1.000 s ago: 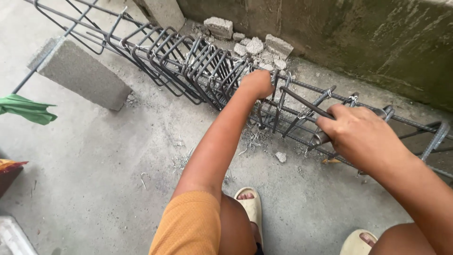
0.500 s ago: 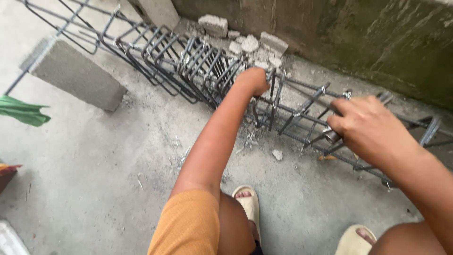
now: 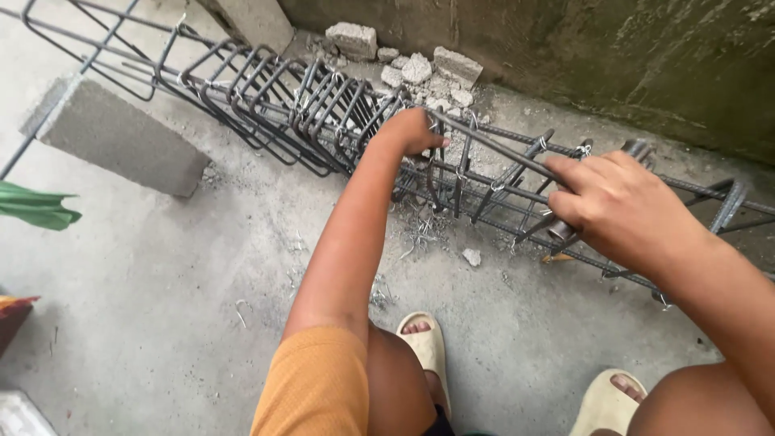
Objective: The person sits on the floor and uses a metal hook tool to twist wire ties around the intersections of a rebar cage. They repeatedly pick up wire ties from a pile on the ground, wrap them around the rebar bars, and twist them tight to secure the structure.
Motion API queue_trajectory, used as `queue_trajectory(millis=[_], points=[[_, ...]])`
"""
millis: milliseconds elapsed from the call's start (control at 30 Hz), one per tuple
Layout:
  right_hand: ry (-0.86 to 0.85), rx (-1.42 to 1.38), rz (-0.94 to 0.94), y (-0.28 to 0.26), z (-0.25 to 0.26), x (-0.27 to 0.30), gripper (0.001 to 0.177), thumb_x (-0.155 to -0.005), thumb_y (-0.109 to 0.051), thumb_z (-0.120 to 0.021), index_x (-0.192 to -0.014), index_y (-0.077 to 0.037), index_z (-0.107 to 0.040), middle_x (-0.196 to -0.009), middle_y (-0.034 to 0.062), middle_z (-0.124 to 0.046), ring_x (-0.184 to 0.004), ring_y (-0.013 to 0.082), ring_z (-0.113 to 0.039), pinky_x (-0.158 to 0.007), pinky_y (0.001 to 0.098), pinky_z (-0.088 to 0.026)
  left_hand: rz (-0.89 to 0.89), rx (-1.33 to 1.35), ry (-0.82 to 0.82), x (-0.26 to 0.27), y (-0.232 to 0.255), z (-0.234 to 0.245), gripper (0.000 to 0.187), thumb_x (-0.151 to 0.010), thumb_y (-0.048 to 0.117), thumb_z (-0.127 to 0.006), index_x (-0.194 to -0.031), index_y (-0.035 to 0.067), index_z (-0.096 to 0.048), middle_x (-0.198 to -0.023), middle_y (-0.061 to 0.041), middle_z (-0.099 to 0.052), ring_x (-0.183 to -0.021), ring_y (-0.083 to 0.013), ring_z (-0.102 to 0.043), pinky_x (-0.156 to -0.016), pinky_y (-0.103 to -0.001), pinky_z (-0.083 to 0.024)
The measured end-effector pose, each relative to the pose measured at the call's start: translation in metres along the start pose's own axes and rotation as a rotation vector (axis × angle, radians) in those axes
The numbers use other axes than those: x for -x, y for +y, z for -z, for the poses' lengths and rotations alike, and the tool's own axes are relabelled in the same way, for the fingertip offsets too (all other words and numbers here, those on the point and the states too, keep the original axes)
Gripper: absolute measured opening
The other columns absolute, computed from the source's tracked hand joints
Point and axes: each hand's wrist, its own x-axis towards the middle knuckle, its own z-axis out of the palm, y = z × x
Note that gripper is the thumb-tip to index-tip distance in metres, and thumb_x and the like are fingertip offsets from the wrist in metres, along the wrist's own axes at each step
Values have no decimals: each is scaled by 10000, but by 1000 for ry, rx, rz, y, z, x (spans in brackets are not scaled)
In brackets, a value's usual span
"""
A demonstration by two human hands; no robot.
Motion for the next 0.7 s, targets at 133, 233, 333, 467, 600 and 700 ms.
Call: queue_trajectory(millis=[133,233,333,467,600,700], points=[[-262,-60,-106,7,-7,3,121,-717,-163,-698,-827,-131,-738,-1398,53,-649,-1094,238,-710,-986,401,-537,-8,-55,-1,-4,-2,-5,520,-870,513,-808,-804,-1,-757,-832,-135,-744,-745,-306,-716,-846,-432,-576],[-343,-186,-238,-2,14,1,160,-704,-125,-703,-854,-118,-759,-1383,6,-677,-1236,250,-673,-1033,422,-537,-21,-116,5,-1,-3,-9,461,-870,485,-799,-910,26,-798,-906,-140,-765,-823,-321,-731,-879,-442,-572],[-442,-172,-276,-11,29,-8,184,-789,-107,-638,-844,-154,-808,-1402,5,-658,-1277,205,-655,-1099,420,-522,-51,-139,40,-3,1,-5,479,-856,481,-807,-944,11,-783,-926,-152,-768,-844,-345,-737,-863,-449,-581],[-306,2,-108,-17,16,-13,114,-772,-186,-657,-826,-138,-746,-1250,24,-681,-1000,203,-707,-940,380,-534,-2,-187,87,0,9,-11,491,-849,482,-827,-985,13,-776,-1003,-156,-759,-868,-319,-745,-862,-443,-592],[-206,39,-102,4,-21,-13,134,-817,-118,-656,-885,-150,-767,-1343,57,-706,-1109,215,-715,-1000,400,-564,-41,-346,251,-4,23,-13,337,-823,365,-796,-1001,80,-767,-972,-102,-774,-851,-275,-750,-753,-409,-612],[-267,-153,-209,21,-22,-12,198,-738,-68,-639,-869,-146,-765,-1389,-7,-678,-1293,214,-629,-1107,411,-467,-70,-246,45,28,62,-5,470,-955,536,-710,-909,69,-739,-877,-91,-748,-739,-207,-725,-757,-357,-633]])
